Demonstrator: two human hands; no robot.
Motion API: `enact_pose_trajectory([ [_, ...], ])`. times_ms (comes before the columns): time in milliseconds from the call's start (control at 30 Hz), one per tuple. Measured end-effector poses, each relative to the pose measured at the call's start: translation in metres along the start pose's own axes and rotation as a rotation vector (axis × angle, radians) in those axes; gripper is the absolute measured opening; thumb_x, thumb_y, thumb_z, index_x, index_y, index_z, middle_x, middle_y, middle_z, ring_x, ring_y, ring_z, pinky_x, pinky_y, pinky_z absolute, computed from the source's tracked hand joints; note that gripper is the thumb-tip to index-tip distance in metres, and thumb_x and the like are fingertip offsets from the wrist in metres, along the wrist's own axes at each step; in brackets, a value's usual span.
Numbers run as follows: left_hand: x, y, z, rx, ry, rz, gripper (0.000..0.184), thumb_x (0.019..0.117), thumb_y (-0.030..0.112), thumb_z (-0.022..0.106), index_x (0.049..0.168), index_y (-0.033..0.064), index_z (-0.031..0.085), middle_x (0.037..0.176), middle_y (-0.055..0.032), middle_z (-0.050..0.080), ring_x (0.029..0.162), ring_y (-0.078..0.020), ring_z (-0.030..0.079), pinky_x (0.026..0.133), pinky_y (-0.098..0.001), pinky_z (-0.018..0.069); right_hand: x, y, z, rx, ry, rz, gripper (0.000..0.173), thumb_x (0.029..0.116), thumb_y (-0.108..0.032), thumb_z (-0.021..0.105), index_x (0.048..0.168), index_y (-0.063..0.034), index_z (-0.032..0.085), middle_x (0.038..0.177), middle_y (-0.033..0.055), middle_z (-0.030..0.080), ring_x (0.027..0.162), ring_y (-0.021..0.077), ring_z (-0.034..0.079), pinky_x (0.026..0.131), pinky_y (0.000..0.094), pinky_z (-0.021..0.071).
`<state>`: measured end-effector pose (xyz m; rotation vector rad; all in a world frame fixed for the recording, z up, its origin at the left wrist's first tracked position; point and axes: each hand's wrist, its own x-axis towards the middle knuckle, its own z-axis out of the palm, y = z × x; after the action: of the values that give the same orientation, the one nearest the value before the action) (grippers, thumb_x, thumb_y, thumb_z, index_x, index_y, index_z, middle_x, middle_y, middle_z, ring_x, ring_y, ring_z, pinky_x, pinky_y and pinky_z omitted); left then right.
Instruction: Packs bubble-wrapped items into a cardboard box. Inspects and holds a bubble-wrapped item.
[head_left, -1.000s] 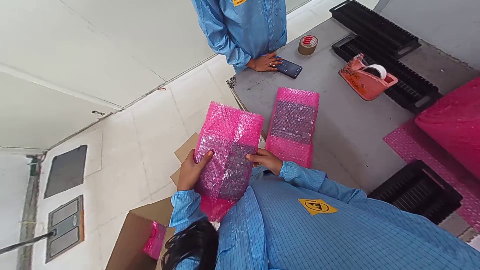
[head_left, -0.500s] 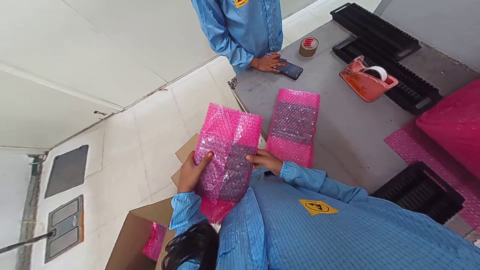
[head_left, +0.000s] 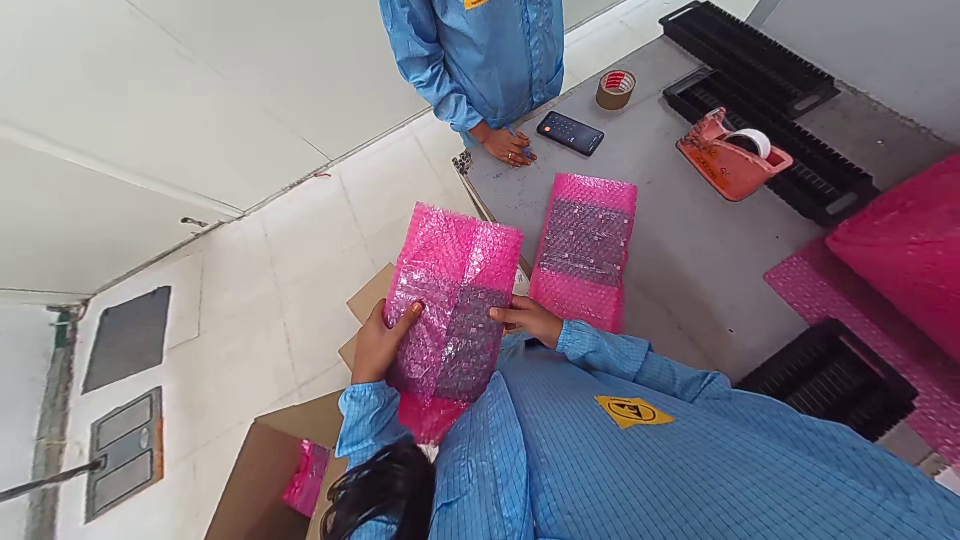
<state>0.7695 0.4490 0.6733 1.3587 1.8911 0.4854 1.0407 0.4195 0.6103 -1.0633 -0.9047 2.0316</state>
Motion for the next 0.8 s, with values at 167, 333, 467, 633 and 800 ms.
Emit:
enact_pose_trajectory([
  [167,-0.0009,-0.0001,0.0015,-0.003,-0.005,-0.001,0.067,0.0908,0.048,0.069,0.134,-0.0009,0.055,0.115,-0.0256,0.067,0.108,-0.0360,0.066,0.095,-0.0607,0.0487,-0.0012,0.0006,0.0002,-0.020,0.016,0.012,0.034,0.1047,-0.018,0.058,0.131,0.0017,0.056,0.113,0.0080,0.067,0.099,0.0085,0.065,0.087,0.0286,0.0539],
  [333,-0.0008,-0.0003,0.0018,0.009,-0.009,0.006,0.067,0.0902,0.049,0.069,0.134,-0.0006,0.056,0.114,-0.0254,0.067,0.107,-0.0358,0.066,0.094,-0.0605,0.0488,-0.0009,0.0035,-0.0005,-0.020,0.018,0.012,0.034,0.1046,-0.019,0.058,0.131,0.0016,0.056,0.113,0.0080,0.067,0.098,0.0085,0.065,0.087,0.0291,0.0541],
  [467,-0.0018,-0.0011,0.0012,0.015,-0.007,-0.009,0.069,0.0899,0.051,0.069,0.135,-0.0004,0.055,0.115,-0.0252,0.067,0.108,-0.0363,0.066,0.094,-0.0611,0.0483,-0.0004,0.0030,0.0000,-0.019,0.010,0.011,0.033,0.1052,-0.019,0.057,0.131,0.0012,0.056,0.112,0.0068,0.067,0.098,0.0076,0.065,0.086,0.0279,0.0539],
  [633,-0.0043,-0.0009,-0.0008,0.007,0.006,-0.014,0.068,0.0896,0.051,0.068,0.133,0.0000,0.056,0.114,-0.0245,0.067,0.106,-0.0346,0.066,0.093,-0.0597,0.0489,0.0009,0.0000,0.0005,-0.037,-0.005,0.030,0.034,0.1052,-0.020,0.057,0.132,0.0008,0.056,0.113,0.0078,0.067,0.098,0.0082,0.065,0.086,0.0285,0.0541],
  [800,-0.0062,-0.0048,-0.0025,0.000,0.015,-0.010,0.068,0.0898,0.051,0.068,0.132,-0.0005,0.056,0.113,-0.0238,0.067,0.105,-0.0327,0.066,0.093,-0.0583,0.0492,0.0014,-0.0015,0.0042,-0.023,-0.010,0.022,0.034,0.1055,-0.019,0.056,0.132,0.0014,0.055,0.113,0.0072,0.067,0.097,0.0075,0.065,0.085,0.0275,0.0549],
])
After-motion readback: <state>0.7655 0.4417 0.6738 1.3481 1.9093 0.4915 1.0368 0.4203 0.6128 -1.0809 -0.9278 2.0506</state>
